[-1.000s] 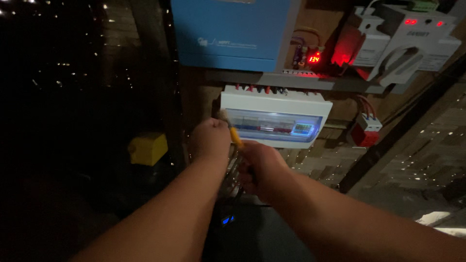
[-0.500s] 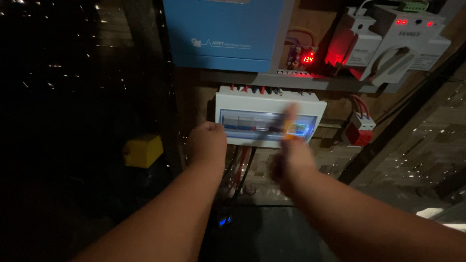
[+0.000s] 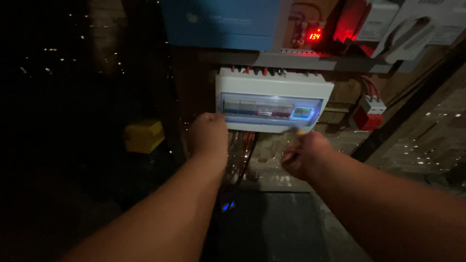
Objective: The person picks up a brush and walks to an electrical panel. They use the brush to dust the surfaces of a solar charge controller, power inverter, and circuit breaker box.
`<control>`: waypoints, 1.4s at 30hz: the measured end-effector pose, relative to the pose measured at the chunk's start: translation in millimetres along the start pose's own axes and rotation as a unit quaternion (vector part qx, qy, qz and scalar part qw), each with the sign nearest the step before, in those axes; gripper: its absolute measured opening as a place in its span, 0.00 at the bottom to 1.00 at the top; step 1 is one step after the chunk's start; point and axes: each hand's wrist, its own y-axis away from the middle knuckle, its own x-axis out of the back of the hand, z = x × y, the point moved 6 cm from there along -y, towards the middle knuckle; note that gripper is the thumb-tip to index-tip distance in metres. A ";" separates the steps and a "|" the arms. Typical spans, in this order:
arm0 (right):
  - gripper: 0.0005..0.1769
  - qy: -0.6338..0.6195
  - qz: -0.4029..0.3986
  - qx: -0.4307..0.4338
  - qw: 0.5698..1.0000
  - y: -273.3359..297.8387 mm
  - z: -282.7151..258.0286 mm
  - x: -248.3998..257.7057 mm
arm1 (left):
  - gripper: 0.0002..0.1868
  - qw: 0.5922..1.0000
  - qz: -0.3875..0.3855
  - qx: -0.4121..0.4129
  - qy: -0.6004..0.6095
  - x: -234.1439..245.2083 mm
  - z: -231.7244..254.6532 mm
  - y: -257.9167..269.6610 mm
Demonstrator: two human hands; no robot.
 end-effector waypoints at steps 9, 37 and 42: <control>0.21 0.011 -0.127 -0.054 0.990 44.8 40.3 -39.1 | 0.12 0.999 0.032 -0.027 0.003 -7.1 -11.7 -12.1; 0.16 0.237 -0.240 0.025 0.941 81.8 -10.5 -44.5 | 0.13 0.983 0.147 0.070 0.080 4.5 -4.5 -11.5; 0.09 0.087 -0.171 0.060 0.980 92.6 -43.8 -12.3 | 0.15 0.990 0.131 0.027 0.039 -13.2 20.7 -4.7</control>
